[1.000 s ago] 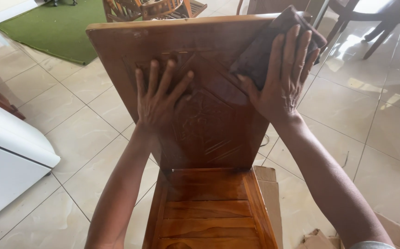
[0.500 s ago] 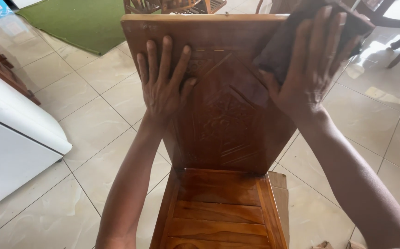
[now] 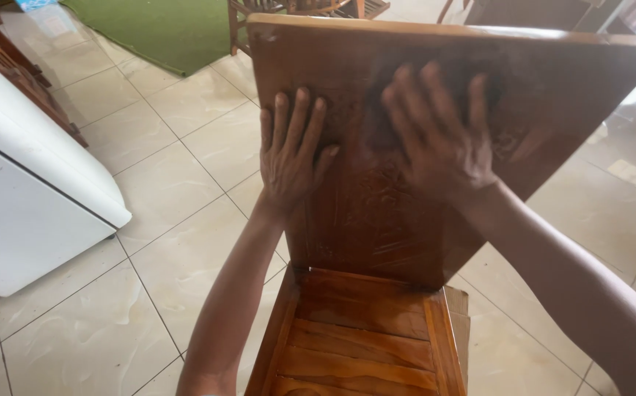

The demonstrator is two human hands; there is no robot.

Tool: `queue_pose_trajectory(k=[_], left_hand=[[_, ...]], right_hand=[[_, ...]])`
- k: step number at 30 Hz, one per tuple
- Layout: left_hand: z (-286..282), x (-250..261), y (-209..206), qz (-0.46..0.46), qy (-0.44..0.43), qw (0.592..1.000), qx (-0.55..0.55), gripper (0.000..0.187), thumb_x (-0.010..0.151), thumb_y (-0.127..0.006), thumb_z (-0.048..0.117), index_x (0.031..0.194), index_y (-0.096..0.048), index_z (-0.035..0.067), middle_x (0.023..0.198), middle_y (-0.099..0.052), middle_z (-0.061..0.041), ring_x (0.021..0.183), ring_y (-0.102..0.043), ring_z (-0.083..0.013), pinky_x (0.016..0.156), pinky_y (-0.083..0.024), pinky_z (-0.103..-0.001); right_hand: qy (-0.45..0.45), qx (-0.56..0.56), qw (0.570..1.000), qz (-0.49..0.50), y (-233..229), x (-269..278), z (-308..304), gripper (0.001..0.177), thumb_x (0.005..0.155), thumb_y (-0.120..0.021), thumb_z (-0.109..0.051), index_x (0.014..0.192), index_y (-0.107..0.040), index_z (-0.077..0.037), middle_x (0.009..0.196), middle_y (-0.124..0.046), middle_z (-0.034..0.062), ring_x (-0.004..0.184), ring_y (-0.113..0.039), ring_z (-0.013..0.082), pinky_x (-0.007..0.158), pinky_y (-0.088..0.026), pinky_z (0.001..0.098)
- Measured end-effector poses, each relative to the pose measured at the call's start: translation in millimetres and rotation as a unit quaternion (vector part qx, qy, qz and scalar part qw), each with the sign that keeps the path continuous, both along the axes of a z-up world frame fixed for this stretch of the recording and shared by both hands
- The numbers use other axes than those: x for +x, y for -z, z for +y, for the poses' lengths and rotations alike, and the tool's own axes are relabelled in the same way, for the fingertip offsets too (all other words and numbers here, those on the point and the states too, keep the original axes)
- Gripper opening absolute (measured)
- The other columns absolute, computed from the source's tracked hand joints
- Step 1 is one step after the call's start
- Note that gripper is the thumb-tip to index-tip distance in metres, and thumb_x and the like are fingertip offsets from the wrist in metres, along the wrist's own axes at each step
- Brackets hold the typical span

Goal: Polishing a wooden chair with a cloth and wrapping its legs with cardboard and plastic ties.

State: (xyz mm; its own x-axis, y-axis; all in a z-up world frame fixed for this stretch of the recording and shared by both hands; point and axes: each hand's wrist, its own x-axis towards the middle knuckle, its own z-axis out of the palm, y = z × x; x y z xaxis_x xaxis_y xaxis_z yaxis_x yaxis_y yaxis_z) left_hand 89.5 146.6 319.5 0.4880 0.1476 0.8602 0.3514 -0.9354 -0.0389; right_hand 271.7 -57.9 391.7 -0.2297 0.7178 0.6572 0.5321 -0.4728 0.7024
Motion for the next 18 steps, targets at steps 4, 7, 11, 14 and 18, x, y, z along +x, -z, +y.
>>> queue_pose_trajectory(k=[4, 7, 11, 14, 18], left_hand=[[5.3, -4.7, 18.0, -0.022, 0.002, 1.000, -0.014, 0.066, 0.108, -0.056, 0.052, 0.159, -0.043, 0.012, 0.167, -0.028, -0.013, 0.158, -0.017, -0.0355, 0.132, -0.013, -0.054], [5.2, -7.5, 28.8, -0.068, 0.029, 0.997, -0.027, 0.069, 0.109, -0.053, 0.052, 0.160, -0.037, 0.010, 0.170, -0.020, -0.016, 0.160, -0.012, -0.0355, 0.136, -0.016, -0.057], [-15.9, -20.8, 18.3, -0.161, 0.116, 0.964, -0.178, 0.078, 0.110, -0.056, 0.036, 0.166, -0.009, 0.008, 0.172, -0.007, -0.028, 0.160, -0.023, -0.0502, 0.124, -0.044, -0.055], [-25.0, -30.0, 10.9, -0.170, 0.175, 0.924, -0.296, 0.074, 0.108, -0.052, 0.025, 0.164, -0.007, 0.008, 0.168, -0.018, -0.031, 0.152, -0.039, -0.0522, 0.117, -0.048, -0.054], [-37.5, -38.5, -3.3, -0.165, 0.213, 0.872, -0.409, 0.061, 0.106, -0.046, 0.026, 0.158, -0.019, 0.007, 0.159, -0.040, -0.028, 0.143, -0.049, -0.0452, 0.113, -0.044, -0.052]], right_hand=[[-0.034, -0.018, 0.999, -0.030, -16.4, -24.1, 3.5, 0.071, 0.109, -0.044, -0.076, 0.160, -0.049, -0.027, 0.168, -0.033, -0.0037, 0.157, -0.016, 0.0183, 0.130, 0.012, 0.0542], [-0.164, -0.005, 0.963, 0.216, -23.0, -21.0, 21.7, 0.061, 0.121, -0.065, -0.040, 0.164, -0.052, 0.001, 0.166, -0.040, 0.0214, 0.150, -0.026, 0.0400, 0.111, -0.001, 0.0702], [-0.090, -0.018, 0.992, 0.089, -35.6, -49.1, 35.3, 0.066, 0.119, -0.058, -0.057, 0.164, -0.045, -0.011, 0.168, -0.032, 0.0121, 0.154, -0.022, 0.0312, 0.120, -0.001, 0.0642], [-0.135, -0.071, 0.985, 0.086, -48.9, -65.7, 42.4, 0.065, 0.112, -0.060, -0.045, 0.165, -0.050, -0.008, 0.170, -0.034, 0.0108, 0.155, -0.023, 0.0278, 0.120, -0.005, 0.0615], [-0.235, -0.018, 0.943, 0.234, -71.0, -87.1, 60.7, 0.059, 0.117, -0.071, -0.025, 0.160, -0.052, 0.011, 0.163, -0.038, 0.0251, 0.149, -0.026, 0.0413, 0.112, -0.006, 0.0716]])
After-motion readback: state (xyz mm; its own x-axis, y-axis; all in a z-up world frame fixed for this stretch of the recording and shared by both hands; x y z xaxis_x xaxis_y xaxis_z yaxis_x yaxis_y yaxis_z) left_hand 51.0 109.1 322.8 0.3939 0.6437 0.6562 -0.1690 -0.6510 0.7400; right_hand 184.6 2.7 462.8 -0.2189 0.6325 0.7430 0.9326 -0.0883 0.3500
